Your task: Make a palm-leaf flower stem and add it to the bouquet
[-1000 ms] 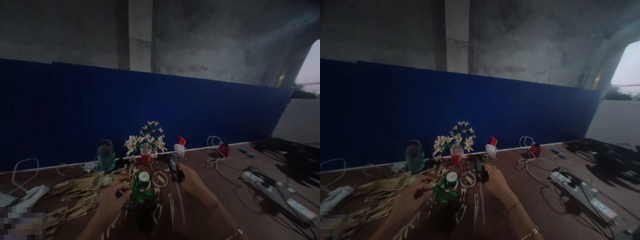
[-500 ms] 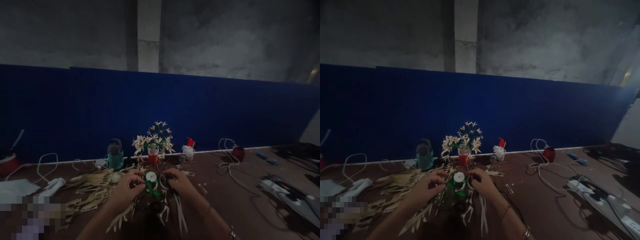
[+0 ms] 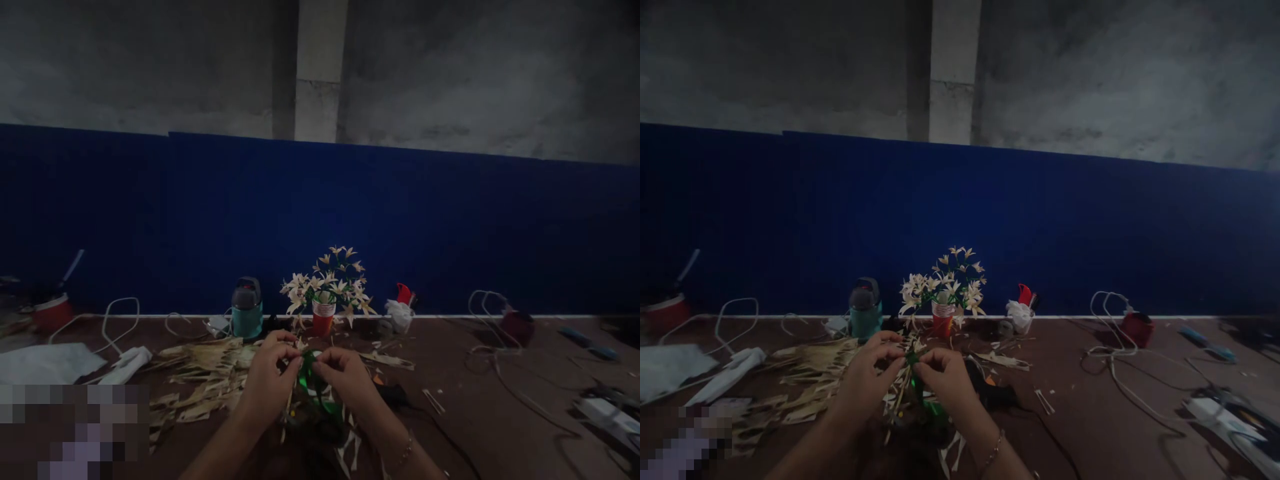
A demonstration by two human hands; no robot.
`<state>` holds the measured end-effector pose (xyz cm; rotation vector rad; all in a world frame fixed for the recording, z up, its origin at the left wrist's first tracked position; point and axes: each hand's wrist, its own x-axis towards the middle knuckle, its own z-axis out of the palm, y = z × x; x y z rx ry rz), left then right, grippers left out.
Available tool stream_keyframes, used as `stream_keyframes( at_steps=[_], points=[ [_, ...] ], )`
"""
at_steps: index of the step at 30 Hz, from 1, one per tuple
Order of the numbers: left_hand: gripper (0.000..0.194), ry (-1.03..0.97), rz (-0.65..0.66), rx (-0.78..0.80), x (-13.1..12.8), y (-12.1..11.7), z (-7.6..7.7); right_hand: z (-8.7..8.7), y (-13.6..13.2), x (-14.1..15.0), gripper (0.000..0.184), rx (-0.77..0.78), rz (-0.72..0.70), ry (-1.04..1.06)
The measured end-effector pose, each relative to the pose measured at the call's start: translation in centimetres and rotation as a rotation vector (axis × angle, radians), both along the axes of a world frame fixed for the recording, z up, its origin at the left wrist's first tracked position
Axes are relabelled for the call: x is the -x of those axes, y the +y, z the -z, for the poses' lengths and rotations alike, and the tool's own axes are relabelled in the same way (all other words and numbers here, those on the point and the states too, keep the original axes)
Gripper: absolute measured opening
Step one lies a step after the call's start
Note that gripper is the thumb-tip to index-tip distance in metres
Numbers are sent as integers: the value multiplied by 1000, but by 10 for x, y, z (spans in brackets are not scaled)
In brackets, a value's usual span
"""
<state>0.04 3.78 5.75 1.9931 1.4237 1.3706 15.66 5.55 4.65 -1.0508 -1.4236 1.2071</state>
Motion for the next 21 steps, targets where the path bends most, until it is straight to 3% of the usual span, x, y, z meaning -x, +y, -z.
stream_keyframes(
  at_steps=[9,14,21],
  points=[
    [17,273,-132,-332,-3,0,12,-5,-7,10,29,97,31,119],
    [17,334,-146,-369,-4,-1,11,-8,-8,15,30,141,33,193],
    [16,311,-145,-286,-3,0,10,-13,-12,18,26,187,27,218]
  ],
)
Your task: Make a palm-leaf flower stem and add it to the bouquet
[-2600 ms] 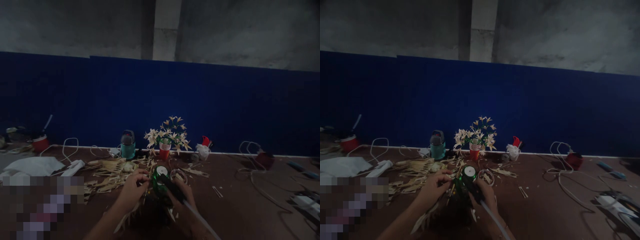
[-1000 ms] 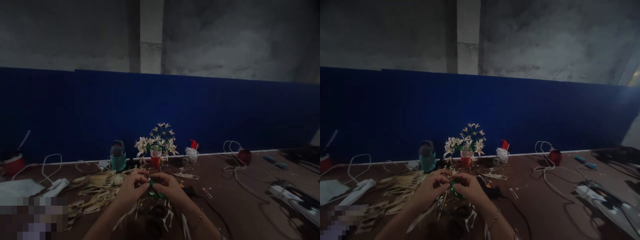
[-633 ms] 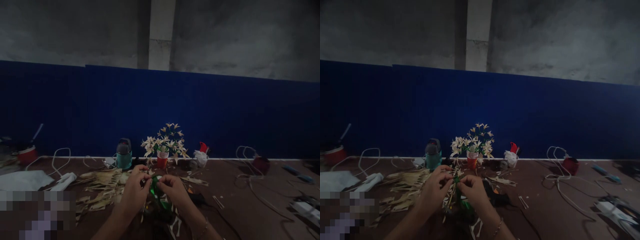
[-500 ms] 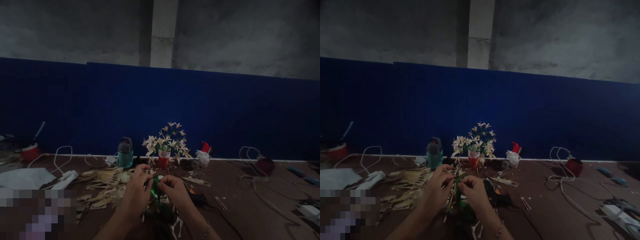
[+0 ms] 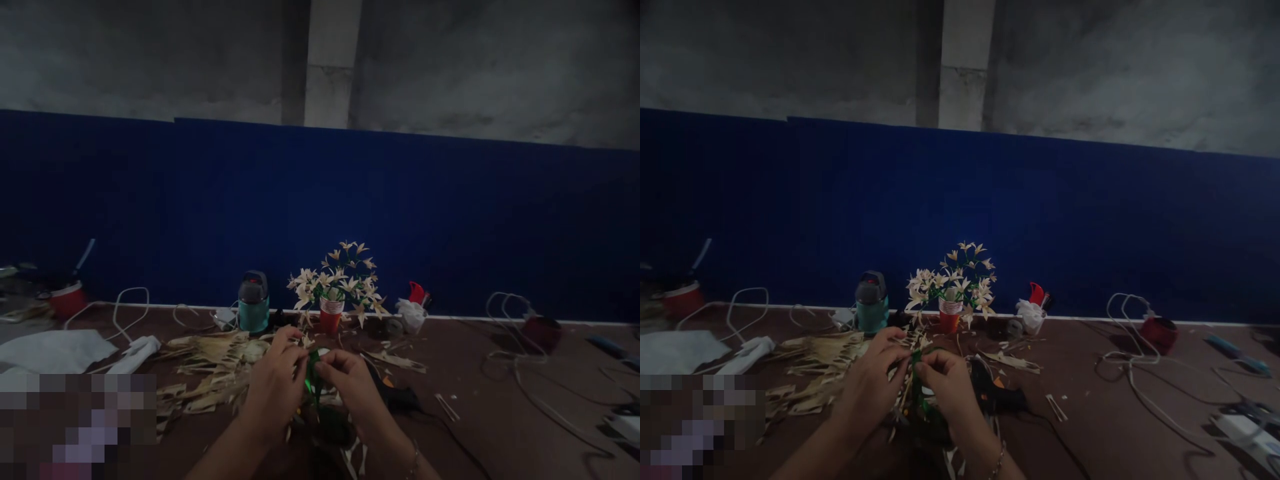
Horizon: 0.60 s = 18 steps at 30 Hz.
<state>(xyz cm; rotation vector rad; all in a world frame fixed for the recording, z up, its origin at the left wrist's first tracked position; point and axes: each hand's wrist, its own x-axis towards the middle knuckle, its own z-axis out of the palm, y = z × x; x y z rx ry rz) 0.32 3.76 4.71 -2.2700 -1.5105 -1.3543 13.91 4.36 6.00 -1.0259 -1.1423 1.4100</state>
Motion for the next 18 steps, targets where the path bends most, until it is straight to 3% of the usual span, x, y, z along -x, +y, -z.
stream_keyframes(
  at_steps=[18],
  points=[
    [12,-103,35,111,1,0,-7,2,2,0,23,-44,18,-63]
  ],
)
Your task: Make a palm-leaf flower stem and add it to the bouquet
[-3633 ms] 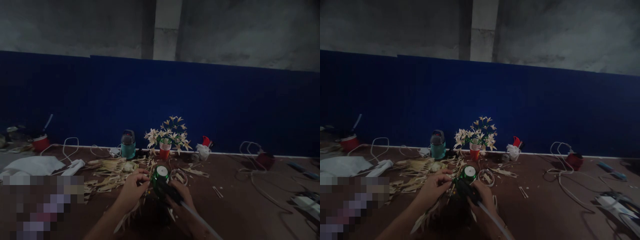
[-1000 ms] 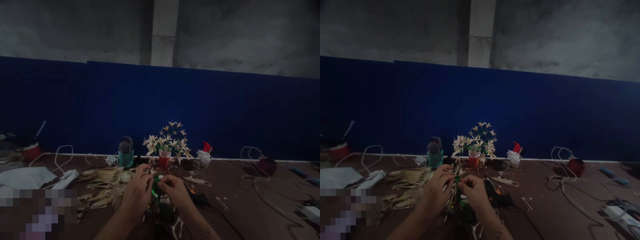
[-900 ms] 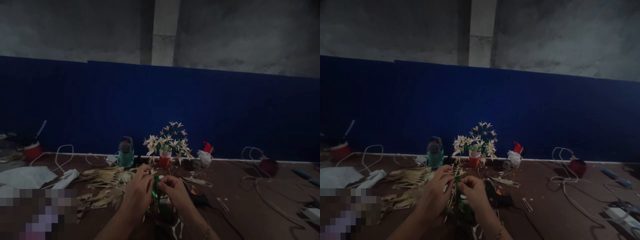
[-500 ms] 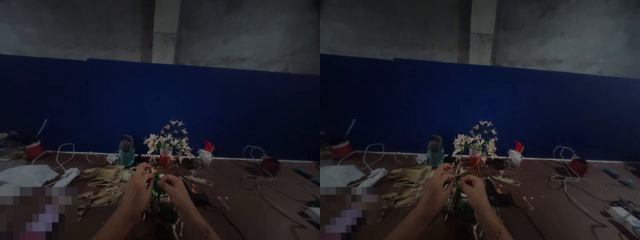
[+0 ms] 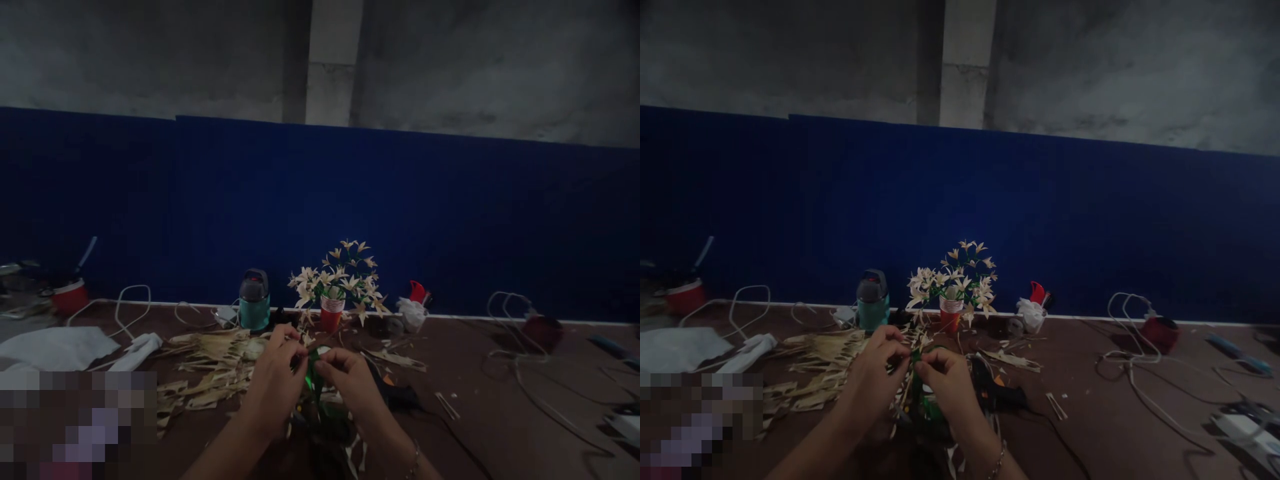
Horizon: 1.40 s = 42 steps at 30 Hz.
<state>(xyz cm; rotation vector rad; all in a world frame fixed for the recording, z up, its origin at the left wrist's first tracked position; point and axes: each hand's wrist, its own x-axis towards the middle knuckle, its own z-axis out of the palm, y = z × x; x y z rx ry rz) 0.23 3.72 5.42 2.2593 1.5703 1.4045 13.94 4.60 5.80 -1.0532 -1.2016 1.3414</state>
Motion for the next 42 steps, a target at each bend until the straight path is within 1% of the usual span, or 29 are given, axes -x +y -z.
stream_keyframes(
  at_steps=[4,9,15,19,22,25,28,32,38,42],
  points=[
    [12,-35,18,2,-1,0,-1,2,1,-1,18,-17,10,-26],
    [18,-37,47,-31,0,3,2,3,1,-1,15,-34,26,-41],
    [17,-40,35,-2,1,4,2,5,0,-1,20,-3,36,-20],
    [16,-52,24,13,0,5,3,8,1,-1,19,13,29,-4],
    [16,-67,15,34,1,5,4,12,2,-1,18,-18,23,-10],
    [16,-82,8,61,1,6,5,14,3,-1,15,-85,35,-71],
    [16,-63,4,44,1,4,5,13,2,0,13,-132,49,-123],
    [17,-19,-12,-17,-1,2,3,11,0,0,17,-92,41,-95],
    [17,25,-48,-26,-2,-1,2,13,-1,0,14,-201,75,-198],
    [18,74,-72,-37,-3,-1,4,14,-2,1,17,-119,57,-137]
  ],
)
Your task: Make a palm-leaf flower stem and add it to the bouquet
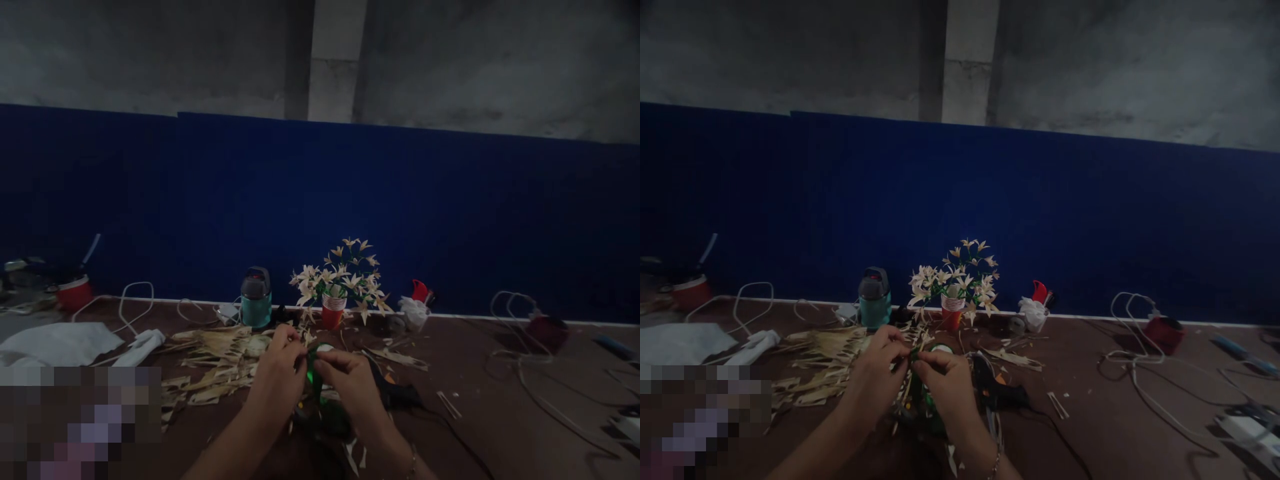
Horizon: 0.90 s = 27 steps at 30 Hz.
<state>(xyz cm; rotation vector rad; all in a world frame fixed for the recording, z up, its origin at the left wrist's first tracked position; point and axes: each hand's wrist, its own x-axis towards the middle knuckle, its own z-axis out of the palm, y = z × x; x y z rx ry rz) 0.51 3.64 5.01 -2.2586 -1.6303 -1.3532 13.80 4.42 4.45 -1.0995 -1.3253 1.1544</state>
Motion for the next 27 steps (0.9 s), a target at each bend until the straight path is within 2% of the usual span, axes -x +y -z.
stream_keyframes(
  at_steps=[4,12,18,27],
  points=[
    [19,27,-4,-8,-1,0,1,-1,0,1,18,46,26,41],
    [19,-4,-6,11,-1,0,0,1,1,1,13,-67,1,-31],
    [21,29,6,-33,-1,1,3,-2,0,3,12,-41,3,14],
    [16,5,-22,10,0,-1,-1,3,1,1,13,-35,5,3]
  ],
)
